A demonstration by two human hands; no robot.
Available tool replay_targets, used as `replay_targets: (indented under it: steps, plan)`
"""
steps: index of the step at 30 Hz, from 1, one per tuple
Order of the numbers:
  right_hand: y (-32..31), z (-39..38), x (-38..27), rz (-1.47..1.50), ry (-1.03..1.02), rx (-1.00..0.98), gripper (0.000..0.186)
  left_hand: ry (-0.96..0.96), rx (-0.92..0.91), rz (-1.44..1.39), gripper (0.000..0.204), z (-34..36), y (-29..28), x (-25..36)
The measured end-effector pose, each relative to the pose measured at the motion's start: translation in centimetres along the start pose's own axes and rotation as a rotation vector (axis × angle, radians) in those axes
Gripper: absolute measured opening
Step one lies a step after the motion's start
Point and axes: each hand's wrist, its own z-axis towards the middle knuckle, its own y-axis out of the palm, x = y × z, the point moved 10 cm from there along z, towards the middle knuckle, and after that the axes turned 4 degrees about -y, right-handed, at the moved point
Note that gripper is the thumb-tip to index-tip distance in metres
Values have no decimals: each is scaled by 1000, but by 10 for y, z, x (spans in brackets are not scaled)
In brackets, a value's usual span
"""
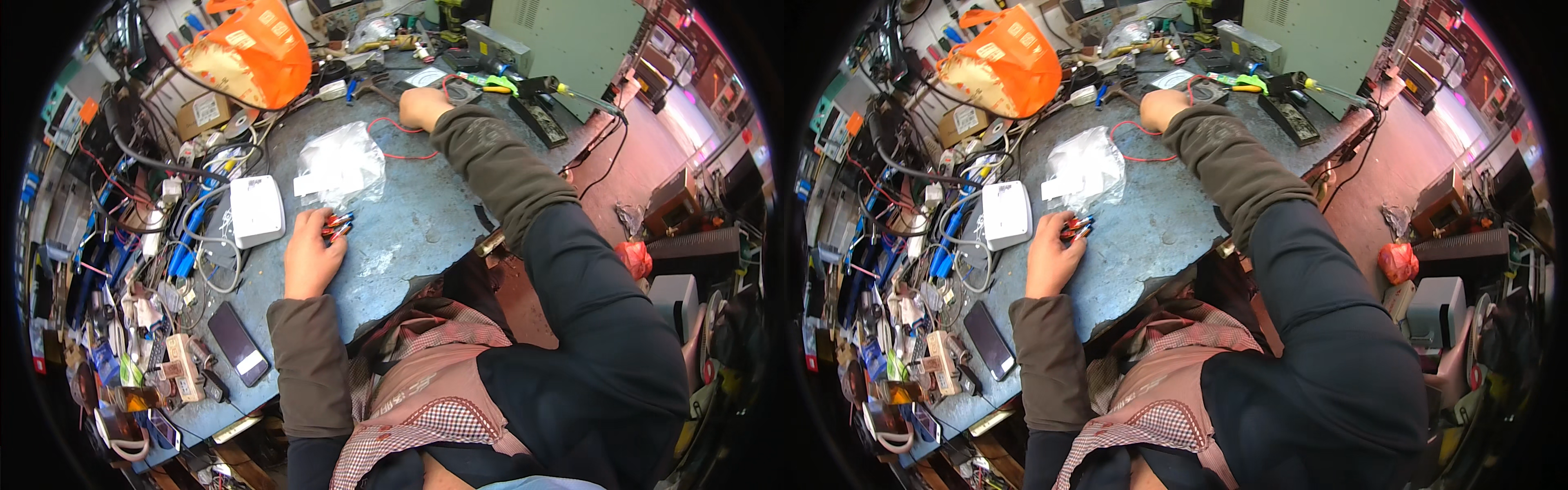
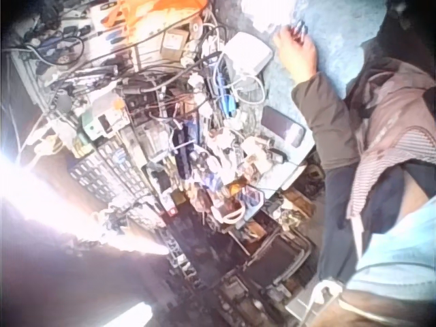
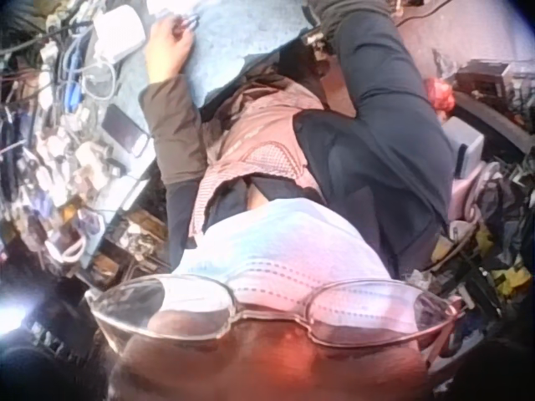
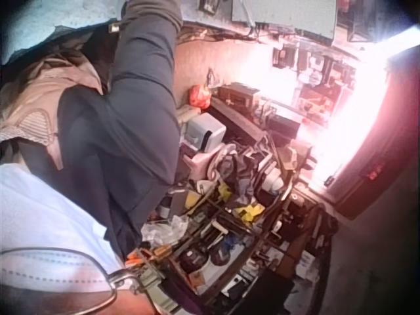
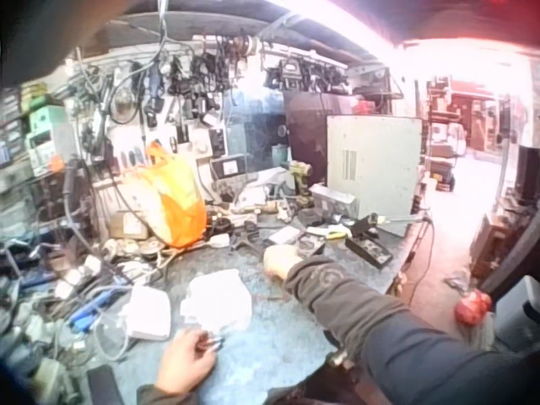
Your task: The person unpacks a blood pressure monitor from a bag, removes batteries, and uses a multimeter to test the batteries. They then place the batteries back into the monitor.
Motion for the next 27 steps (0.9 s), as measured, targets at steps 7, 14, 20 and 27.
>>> replay_targets:
  steps: [7, 14, 20, 27]
  plan:
    - [39, 10, 44, 1179, 251, -151, 22, -54, -13, 16, 47, -1, 1, 1]
    - [2, -14, 57, 1530, -94, 427, 41, -62, -21, 2, 47, 2, 4, -3]
    - [-66, -51, 58, 1586, -399, 358, 36, -50, -24, -26, 48, 1, -1, -3]
    - [-95, -155, 99, 1675, -599, 516, 21, -22, -20, -30, 48, 4, 2, -2]
